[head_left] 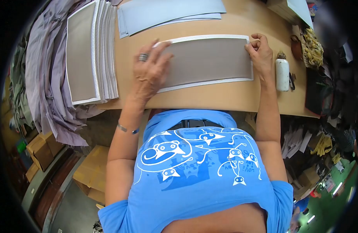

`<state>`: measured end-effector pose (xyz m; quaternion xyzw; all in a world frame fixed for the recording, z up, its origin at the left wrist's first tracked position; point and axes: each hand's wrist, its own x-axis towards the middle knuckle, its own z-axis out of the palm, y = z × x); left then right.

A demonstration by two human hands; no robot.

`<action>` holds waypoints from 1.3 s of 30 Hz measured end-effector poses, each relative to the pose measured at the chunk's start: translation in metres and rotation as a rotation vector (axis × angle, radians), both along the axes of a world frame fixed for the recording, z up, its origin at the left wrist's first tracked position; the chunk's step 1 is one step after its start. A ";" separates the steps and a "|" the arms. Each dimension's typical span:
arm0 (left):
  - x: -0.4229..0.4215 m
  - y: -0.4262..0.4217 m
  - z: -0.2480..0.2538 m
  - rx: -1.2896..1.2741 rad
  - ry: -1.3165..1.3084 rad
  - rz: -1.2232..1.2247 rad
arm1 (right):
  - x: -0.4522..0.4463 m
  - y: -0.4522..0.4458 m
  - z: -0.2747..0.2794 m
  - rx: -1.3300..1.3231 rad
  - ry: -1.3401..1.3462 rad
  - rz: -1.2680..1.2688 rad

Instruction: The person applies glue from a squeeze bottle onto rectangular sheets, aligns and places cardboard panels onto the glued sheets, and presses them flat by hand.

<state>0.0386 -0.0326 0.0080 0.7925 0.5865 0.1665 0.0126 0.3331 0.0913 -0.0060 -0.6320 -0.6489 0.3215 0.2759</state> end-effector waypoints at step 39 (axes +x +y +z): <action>0.001 -0.015 -0.023 -0.239 0.026 0.081 | -0.059 -0.060 -0.028 0.318 -0.597 0.441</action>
